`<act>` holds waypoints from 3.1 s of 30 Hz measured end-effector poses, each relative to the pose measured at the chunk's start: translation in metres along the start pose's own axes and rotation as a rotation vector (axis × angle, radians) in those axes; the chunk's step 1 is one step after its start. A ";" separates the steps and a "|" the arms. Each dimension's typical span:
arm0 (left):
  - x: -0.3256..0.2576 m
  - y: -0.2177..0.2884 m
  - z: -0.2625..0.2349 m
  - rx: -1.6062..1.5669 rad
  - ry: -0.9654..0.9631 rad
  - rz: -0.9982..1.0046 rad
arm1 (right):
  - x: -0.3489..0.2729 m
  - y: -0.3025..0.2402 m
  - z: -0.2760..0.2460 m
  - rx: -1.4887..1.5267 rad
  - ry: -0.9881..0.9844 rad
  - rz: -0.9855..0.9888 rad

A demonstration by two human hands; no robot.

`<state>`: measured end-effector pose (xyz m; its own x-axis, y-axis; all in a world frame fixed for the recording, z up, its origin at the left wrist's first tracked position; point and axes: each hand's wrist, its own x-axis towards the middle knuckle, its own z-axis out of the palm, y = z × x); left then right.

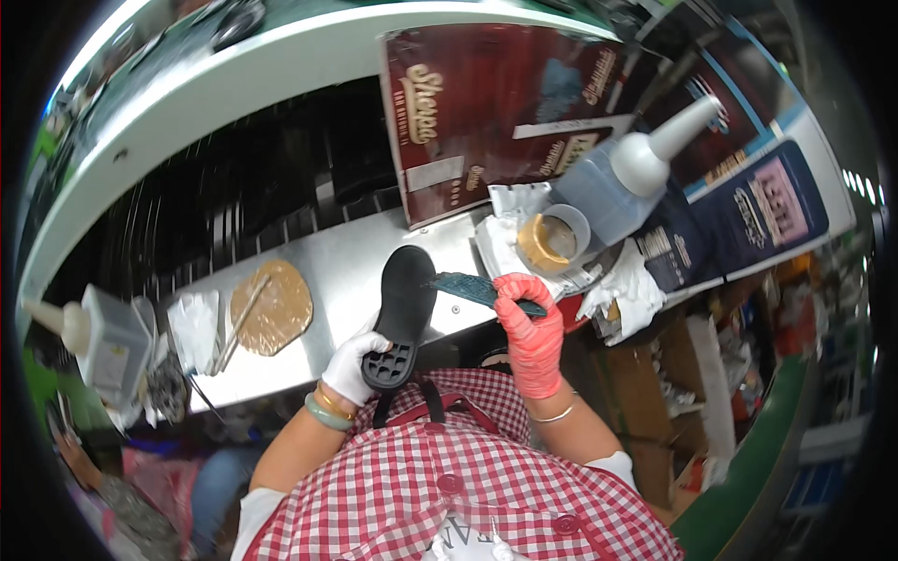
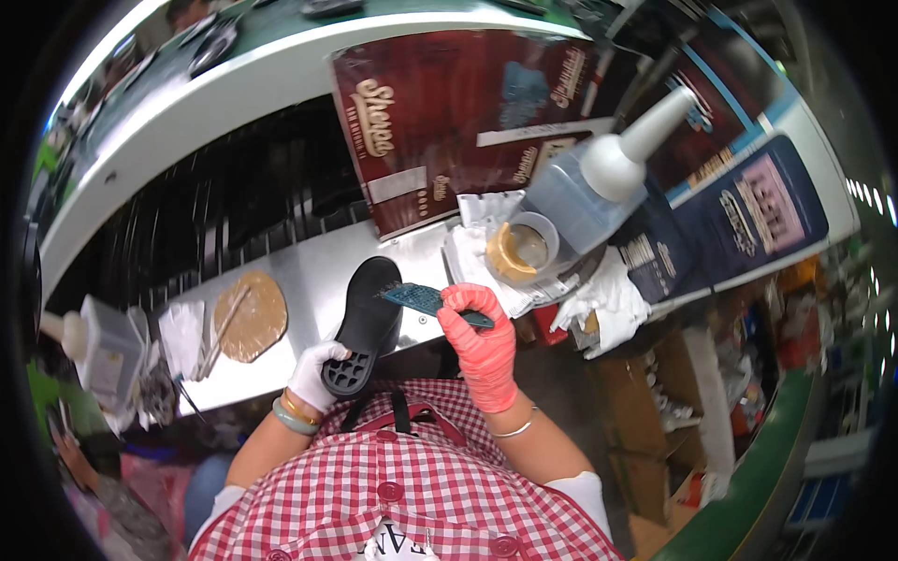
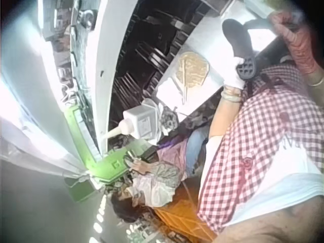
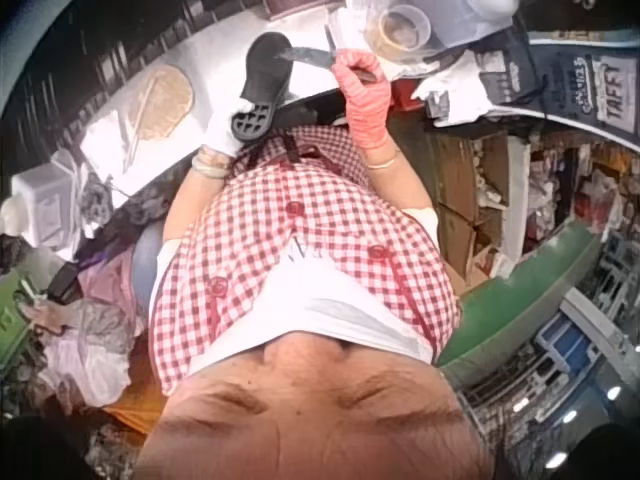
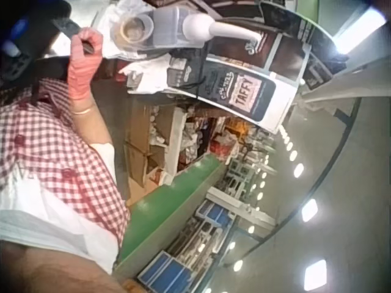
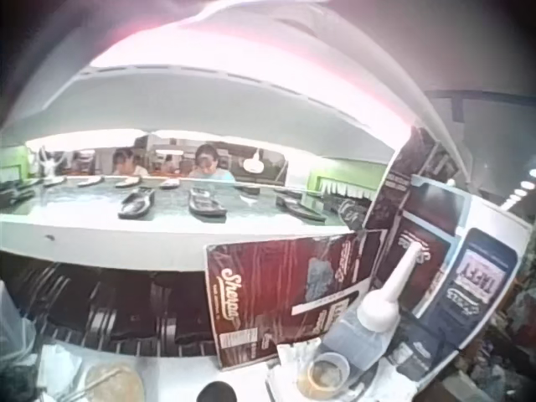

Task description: The person repeatedly cleans the soles of black shoe soles using a blue scrubbing tool. They dip the tool into a small container of liquid and scrub the textured bottom of each sole before placing it on the conveyor belt. The process is repeated for multiple soles throughout the clip.

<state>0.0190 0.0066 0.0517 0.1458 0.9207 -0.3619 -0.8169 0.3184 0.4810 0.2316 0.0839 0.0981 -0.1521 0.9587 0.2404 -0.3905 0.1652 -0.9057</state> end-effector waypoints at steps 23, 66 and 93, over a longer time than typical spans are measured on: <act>-0.003 -0.005 -0.016 0.144 -0.144 0.374 | -0.005 0.037 0.046 -0.684 -0.675 -0.221; 0.008 -0.019 0.030 0.735 -0.057 0.518 | -0.026 0.011 0.028 -0.435 -0.065 0.021; 0.020 -0.011 0.050 0.239 -0.188 -0.006 | 0.047 -0.078 -0.089 -0.135 0.200 -0.063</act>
<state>0.0590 0.0325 0.0786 0.2694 0.9372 -0.2216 -0.6644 0.3475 0.6617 0.3360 0.1370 0.1492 0.0564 0.9701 0.2362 -0.2669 0.2426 -0.9327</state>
